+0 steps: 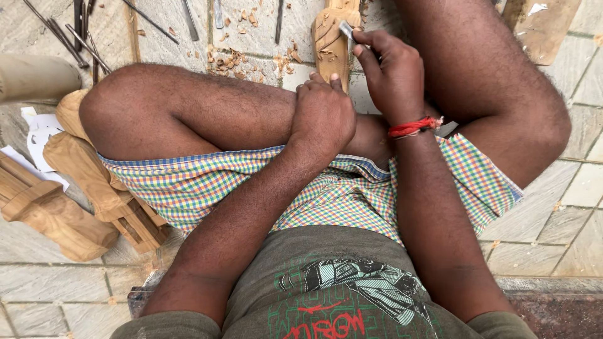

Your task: The person sits on the floor and carves a small wooden piece using a chisel and a wooden mallet. They repeatedly strike the chisel to shape the wood, occasionally pausing to inspect the work and switch tools.

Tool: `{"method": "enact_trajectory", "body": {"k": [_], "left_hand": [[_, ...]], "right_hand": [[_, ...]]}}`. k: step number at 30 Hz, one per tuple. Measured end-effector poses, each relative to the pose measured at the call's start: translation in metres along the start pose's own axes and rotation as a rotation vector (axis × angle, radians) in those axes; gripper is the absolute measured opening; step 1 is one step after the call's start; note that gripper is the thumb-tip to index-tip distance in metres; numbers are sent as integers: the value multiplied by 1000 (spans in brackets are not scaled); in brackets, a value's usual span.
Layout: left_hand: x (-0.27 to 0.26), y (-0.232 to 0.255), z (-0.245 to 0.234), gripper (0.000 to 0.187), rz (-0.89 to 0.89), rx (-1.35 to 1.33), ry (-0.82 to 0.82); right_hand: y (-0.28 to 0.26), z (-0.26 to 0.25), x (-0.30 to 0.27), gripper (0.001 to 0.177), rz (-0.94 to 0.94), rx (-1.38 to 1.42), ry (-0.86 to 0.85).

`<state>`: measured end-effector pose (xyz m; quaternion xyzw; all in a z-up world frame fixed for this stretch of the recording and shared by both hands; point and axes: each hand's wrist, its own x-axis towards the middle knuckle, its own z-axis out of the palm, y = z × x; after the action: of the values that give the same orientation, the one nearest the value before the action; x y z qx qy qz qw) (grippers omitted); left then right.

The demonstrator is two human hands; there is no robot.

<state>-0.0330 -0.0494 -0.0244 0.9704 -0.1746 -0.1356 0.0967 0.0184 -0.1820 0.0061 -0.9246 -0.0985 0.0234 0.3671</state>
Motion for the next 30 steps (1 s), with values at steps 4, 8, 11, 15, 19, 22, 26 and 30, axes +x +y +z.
{"method": "enact_trajectory", "body": {"k": [4, 8, 11, 15, 19, 22, 26, 30], "left_hand": [[2, 2, 0, 50, -1, 43, -22], [2, -3, -9, 47, 0, 32, -3], [-10, -9, -17, 35, -49, -17, 17], [-19, -11, -30, 27, -35, -99, 331], [-17, -8, -38, 30, 161, -93, 702], [-19, -9, -37, 12, 218, -228, 435], [-17, -6, -35, 21, 168, -371, 529], [-17, 5, -44, 29, 104, -284, 688]], "right_hand": [[-6, 5, -4, 13, -78, -268, 91], [-18, -1, -10, 15, 86, -193, -99], [-20, -21, -16, 27, 328, 136, -210], [-20, -48, -28, 25, 220, 20, -248], [-28, -58, -47, 19, 380, 76, -328], [-27, -76, -53, 33, 539, 474, -355], [-15, -98, -65, 54, 553, 1080, -319], [-14, -76, -71, 77, 355, 1461, -287]]}}
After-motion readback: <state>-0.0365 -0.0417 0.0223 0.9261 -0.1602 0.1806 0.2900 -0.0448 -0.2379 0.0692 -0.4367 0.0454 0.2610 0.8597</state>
